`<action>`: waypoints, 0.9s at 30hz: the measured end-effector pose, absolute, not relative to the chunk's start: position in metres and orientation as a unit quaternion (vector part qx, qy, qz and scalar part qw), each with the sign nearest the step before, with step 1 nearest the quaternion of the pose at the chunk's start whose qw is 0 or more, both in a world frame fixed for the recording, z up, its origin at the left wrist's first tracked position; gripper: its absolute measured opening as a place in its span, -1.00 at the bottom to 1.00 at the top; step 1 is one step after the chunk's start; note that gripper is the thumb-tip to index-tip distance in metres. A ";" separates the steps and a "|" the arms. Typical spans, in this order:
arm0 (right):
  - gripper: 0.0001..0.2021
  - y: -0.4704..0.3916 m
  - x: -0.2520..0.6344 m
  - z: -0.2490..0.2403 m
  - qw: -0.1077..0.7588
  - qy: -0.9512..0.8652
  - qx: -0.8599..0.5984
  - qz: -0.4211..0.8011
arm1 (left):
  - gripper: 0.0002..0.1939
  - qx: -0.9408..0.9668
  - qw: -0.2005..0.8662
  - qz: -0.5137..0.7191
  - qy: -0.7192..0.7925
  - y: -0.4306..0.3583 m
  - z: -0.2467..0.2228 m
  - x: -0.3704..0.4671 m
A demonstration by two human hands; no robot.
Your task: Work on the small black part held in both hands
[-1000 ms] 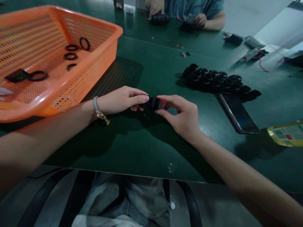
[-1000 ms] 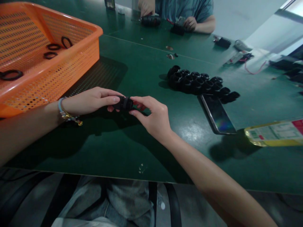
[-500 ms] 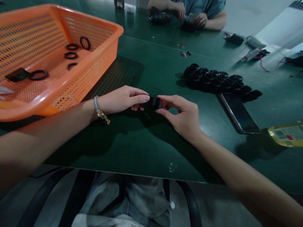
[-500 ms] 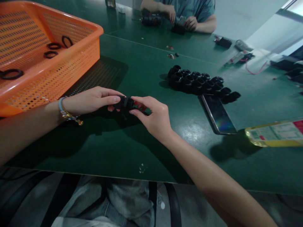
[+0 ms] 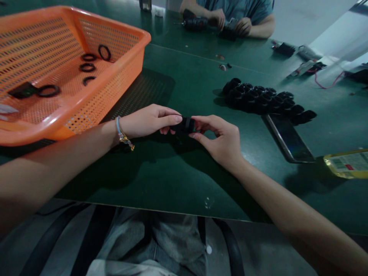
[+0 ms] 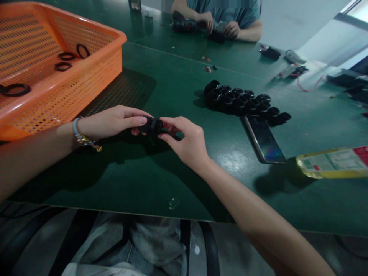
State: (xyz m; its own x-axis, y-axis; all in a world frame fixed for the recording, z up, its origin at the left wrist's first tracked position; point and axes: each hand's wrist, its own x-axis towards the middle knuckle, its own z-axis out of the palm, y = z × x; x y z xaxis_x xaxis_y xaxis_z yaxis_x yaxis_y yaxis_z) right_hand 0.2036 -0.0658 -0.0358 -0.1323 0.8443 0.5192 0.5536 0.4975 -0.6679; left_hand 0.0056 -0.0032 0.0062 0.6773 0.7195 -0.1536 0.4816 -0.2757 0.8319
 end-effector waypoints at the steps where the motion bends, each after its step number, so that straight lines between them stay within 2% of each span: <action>1: -0.75 -0.066 0.204 -0.036 0.455 -0.736 -0.476 0.159 | -0.64 0.787 0.469 0.130 0.380 -0.003 0.006 0.006; 21: -0.75 -0.070 0.202 -0.028 0.442 -0.738 -0.492 0.131 | -0.64 0.777 0.480 0.132 0.385 -0.004 0.007 0.006; 27: -0.73 -0.069 0.201 -0.030 0.441 -0.745 -0.475 0.159 | -0.65 0.776 0.487 0.133 0.377 -0.002 0.004 0.005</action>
State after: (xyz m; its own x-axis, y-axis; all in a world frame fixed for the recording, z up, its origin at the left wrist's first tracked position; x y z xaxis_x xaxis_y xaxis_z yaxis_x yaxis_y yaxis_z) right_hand 0.2009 -0.0690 -0.0304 -0.1593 0.8473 0.5067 0.5670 0.4987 -0.6556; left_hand 0.0052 -0.0021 0.0042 0.6803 0.7151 -0.1606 0.4552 -0.2406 0.8572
